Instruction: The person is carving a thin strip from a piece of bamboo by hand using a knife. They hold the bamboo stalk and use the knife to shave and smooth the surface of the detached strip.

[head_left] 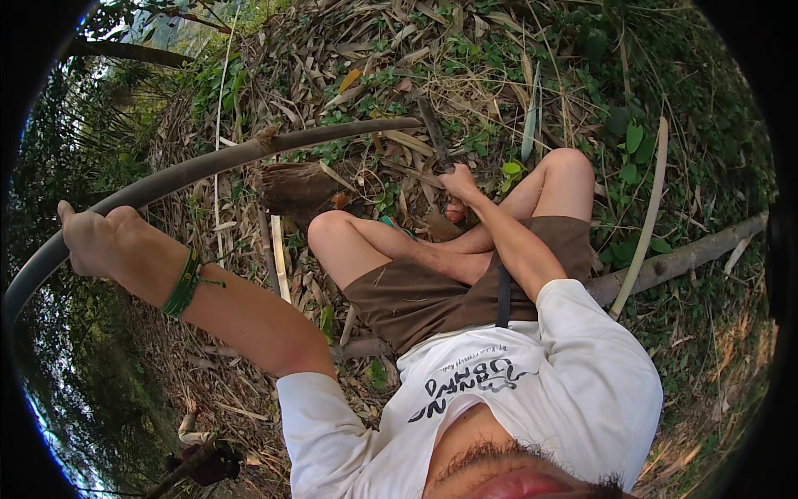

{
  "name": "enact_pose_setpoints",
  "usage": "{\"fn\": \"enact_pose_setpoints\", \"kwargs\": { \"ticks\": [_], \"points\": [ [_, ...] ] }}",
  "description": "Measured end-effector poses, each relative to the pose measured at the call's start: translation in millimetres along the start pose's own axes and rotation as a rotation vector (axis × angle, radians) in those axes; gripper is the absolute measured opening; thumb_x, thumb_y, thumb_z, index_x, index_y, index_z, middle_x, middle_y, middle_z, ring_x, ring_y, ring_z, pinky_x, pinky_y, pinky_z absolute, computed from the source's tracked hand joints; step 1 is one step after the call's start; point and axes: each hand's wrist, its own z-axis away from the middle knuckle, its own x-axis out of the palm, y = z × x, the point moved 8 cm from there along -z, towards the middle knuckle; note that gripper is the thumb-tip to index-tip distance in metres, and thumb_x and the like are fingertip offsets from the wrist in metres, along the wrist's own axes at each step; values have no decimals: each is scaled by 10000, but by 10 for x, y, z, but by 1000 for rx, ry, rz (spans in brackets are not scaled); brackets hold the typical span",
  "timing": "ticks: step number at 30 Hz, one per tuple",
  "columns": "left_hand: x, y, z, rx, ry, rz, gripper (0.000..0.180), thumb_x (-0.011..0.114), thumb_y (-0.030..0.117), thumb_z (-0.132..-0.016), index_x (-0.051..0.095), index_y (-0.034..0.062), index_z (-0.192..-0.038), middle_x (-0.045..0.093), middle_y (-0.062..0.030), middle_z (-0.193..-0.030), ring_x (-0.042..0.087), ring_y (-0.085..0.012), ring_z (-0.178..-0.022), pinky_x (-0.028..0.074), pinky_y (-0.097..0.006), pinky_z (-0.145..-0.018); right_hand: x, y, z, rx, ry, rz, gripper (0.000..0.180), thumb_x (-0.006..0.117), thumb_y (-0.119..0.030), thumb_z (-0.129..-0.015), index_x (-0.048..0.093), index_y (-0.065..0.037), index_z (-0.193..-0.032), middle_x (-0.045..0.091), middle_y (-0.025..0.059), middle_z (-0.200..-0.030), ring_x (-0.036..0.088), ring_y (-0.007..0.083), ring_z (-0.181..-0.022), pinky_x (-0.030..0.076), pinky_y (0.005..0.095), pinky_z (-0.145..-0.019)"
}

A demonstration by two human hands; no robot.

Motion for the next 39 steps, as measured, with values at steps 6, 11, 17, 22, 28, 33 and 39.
{"fn": "enact_pose_setpoints", "kwargs": {
  "ticks": [6,11,17,22,28,33,39],
  "points": [
    [239,170,444,-98,210,-1,467,733,88,-877,540,-151,-1230,594,-150,-998,610,-205,-758,545,-370,-612,-80,-34,-140,94,-134,-35,134,656,-101,-838,590,13,-867,572,60,-634,527,163,-493,424,342,-462],
    [-2,141,292,-77,266,-46,491,732,108,-878,526,-140,-1248,598,-144,-1006,612,-206,-771,544,-374,-632,351,-578,196,-255,-271,-61,110,645,-71,-830,586,15,-793,568,68,-612,512,175,-477,419,354,-468],
    [67,198,414,-81,282,-4,518,731,132,-879,510,-127,-1270,602,-137,-1015,615,-207,-787,543,-378,-657,217,-290,-35,26,-42,38,161,676,-100,-825,564,-15,-747,553,64,-616,525,178,-516,415,375,-485],
    [125,144,415,-108,268,11,541,730,152,-880,496,-117,-1288,606,-131,-1023,617,-208,-801,542,-382,-678,44,4,-130,66,-69,20,163,667,-100,-847,567,-2,-766,564,67,-641,552,187,-527,427,392,-497],
    [242,94,341,-99,266,17,569,728,176,-882,480,-104,-1310,611,-124,-1033,620,-209,-817,541,-387,-702,61,-97,-146,-34,-143,24,150,669,-88,-841,579,11,-775,563,75,-615,554,188,-512,444,368,-475],
    [182,77,354,-106,271,13,592,727,196,-883,466,-93,-1329,615,-118,-1041,622,-210,-830,540,-390,-723,84,-181,15,-64,-66,-2,138,664,-91,-812,602,30,-833,576,83,-627,552,197,-507,439,379,-487],
    [244,59,430,-124,280,20,620,726,220,-884,450,-80,-1351,619,-111,-1051,624,-211,-846,539,-395,-748,45,-291,-12,-11,-58,103,143,673,-100,-816,612,25,-784,597,88,-618,551,202,-488,427,383,-488]
  ]
}}
